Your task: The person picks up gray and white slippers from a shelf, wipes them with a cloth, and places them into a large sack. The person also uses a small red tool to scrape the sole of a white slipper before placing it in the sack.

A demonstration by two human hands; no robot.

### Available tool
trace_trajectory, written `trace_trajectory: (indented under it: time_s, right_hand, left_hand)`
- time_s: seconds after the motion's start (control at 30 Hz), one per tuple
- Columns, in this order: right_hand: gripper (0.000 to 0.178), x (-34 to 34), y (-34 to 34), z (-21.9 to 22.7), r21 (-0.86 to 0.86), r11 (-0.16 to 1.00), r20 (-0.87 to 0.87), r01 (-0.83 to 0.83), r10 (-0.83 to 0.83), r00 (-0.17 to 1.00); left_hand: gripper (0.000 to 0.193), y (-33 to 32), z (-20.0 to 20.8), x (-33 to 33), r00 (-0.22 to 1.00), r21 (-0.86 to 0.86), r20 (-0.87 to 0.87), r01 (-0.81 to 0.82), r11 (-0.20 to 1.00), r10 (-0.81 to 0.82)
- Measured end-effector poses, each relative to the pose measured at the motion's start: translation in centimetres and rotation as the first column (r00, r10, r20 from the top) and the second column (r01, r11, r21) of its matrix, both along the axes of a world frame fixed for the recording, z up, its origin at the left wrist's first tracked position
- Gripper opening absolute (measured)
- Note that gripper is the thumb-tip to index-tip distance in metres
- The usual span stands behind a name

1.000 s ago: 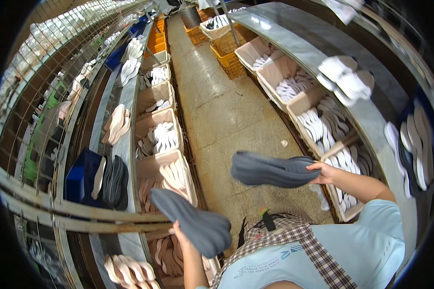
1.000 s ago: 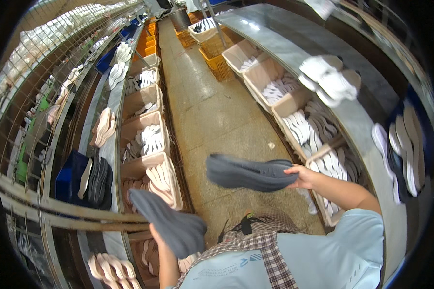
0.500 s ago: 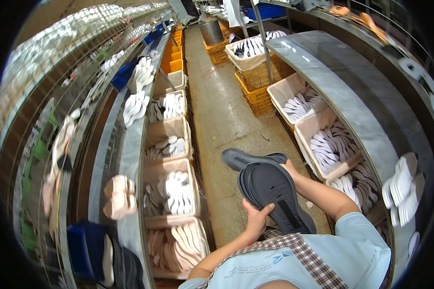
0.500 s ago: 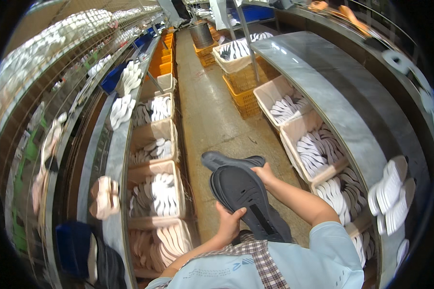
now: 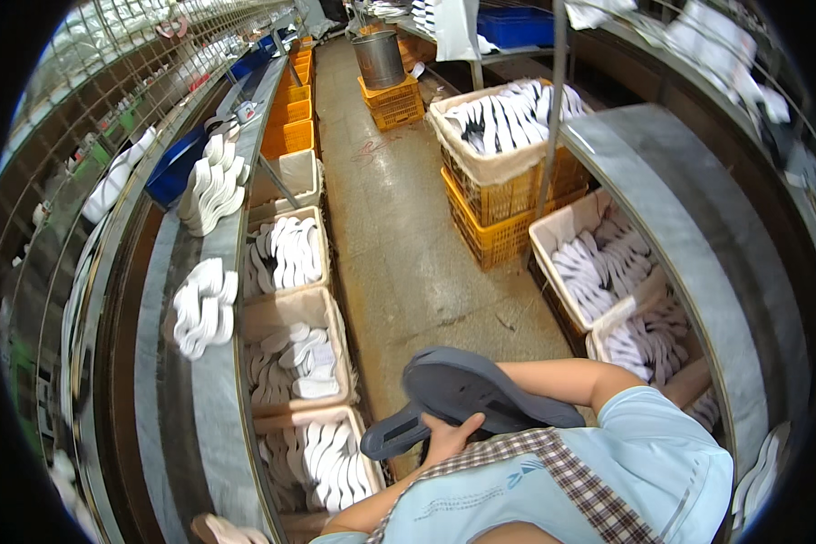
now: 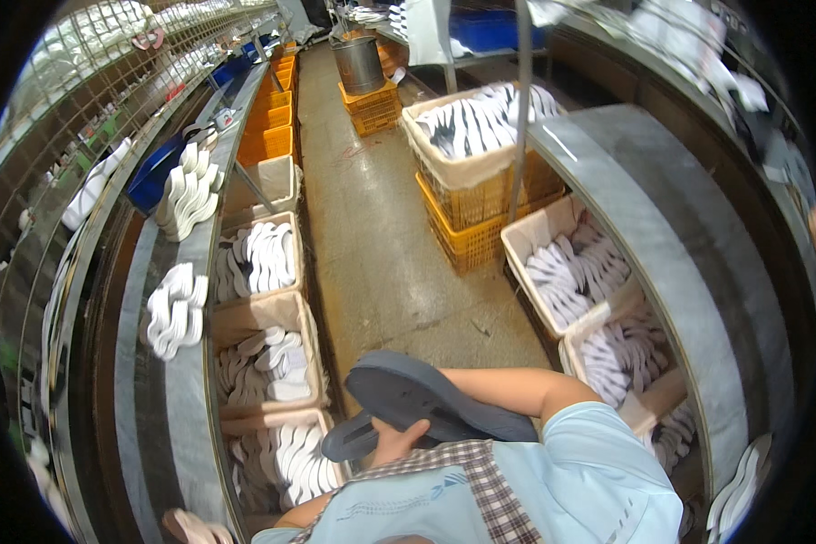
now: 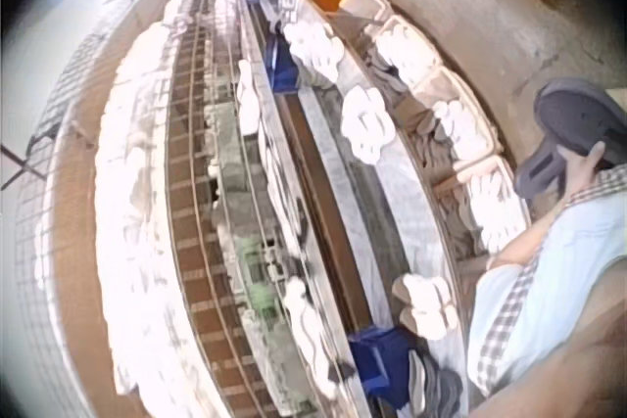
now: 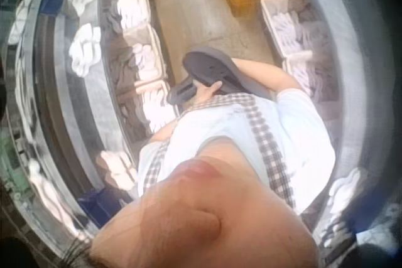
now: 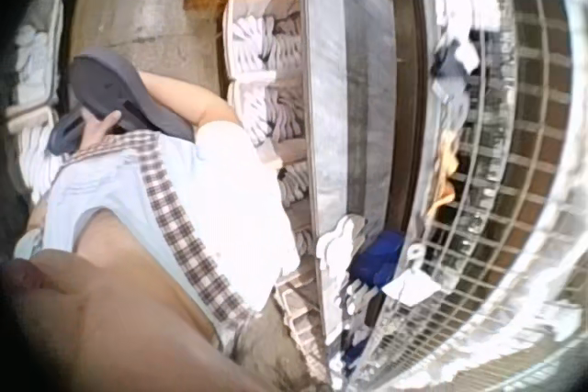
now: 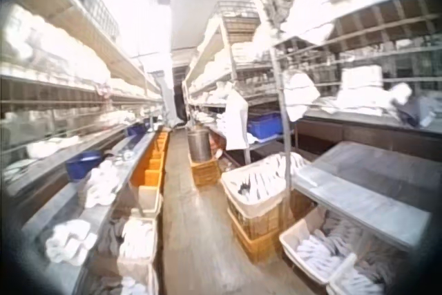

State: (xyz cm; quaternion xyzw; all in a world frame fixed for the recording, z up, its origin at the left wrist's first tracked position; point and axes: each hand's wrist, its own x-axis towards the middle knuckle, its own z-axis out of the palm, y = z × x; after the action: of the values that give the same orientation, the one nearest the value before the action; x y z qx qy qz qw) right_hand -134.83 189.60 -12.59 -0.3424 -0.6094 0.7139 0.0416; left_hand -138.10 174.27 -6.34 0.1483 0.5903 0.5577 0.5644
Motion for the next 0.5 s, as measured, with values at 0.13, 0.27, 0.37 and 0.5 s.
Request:
trace_trajectory:
  time_s: [0.13,0.27,0.37,0.5]
  right_hand:
    - [0.063,-7.9,9.1,1.5,0.035,0.998,0.023,-0.056,0.055,0.998]
    - [0.065,-14.4,18.5,1.1,0.064,0.995,0.01,-0.079,0.078,0.997]
    - [0.066,-18.8,26.7,-0.6,0.081,0.991,0.003,-0.102,0.102,0.995]
    - [0.068,-25.1,39.4,-2.2,0.132,0.985,0.065,-0.111,0.103,0.993]
  left_hand:
    - [0.094,9.4,3.9,-8.9,0.993,0.199,-0.109,-0.016,0.98,0.038]
    - [0.084,20.8,9.2,-21.7,0.938,0.493,-0.343,0.224,0.84,-0.049]
    - [0.064,30.7,12.6,-29.1,0.694,0.134,-0.597,0.582,0.802,-0.403]
    - [0.061,44.4,15.0,-34.6,0.103,-0.32,-0.725,0.825,0.466,-0.681]
